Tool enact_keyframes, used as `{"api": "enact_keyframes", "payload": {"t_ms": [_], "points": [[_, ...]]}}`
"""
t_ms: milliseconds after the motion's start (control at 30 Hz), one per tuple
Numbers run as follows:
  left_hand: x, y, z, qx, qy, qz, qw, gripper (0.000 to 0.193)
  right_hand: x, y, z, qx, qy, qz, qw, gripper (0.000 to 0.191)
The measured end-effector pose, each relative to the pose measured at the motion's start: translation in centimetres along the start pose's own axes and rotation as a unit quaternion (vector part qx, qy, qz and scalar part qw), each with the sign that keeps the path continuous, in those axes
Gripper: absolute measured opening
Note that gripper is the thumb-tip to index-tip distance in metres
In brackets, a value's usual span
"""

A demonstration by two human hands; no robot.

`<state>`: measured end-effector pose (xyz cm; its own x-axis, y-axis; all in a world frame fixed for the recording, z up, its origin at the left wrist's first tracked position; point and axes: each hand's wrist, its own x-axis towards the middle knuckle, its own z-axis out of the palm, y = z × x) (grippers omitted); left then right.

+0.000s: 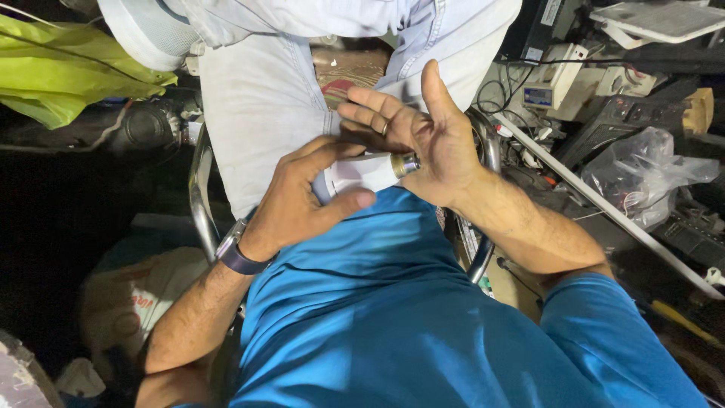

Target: The person assembles a light bulb by inserting wires into the base, securing them with a screwdriver, and attaching the bulb body. The person uses pliers to adjust the wires and a screwdriver to tighten the base.

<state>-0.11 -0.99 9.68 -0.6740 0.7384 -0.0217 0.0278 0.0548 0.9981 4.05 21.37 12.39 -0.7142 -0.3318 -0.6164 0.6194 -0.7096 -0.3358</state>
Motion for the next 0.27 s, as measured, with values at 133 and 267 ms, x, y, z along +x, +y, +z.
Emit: {"api": "enact_keyframes", "payload": {"t_ms": [133, 267], "points": [[0.3, -0.5, 0.2, 0.003, -0.003, 0.006, 1.000, 0.054, -0.3, 0.4, -1.9, -0.022, -0.044, -0.019, 0.999, 0.090], [0.6, -1.8, -0.8, -0.072, 0.002, -0.025, 0.997, 0.051, -1.0, 0.9, -5.7, -0.241, -0.013, -0.078, 0.967, 0.084]]}}
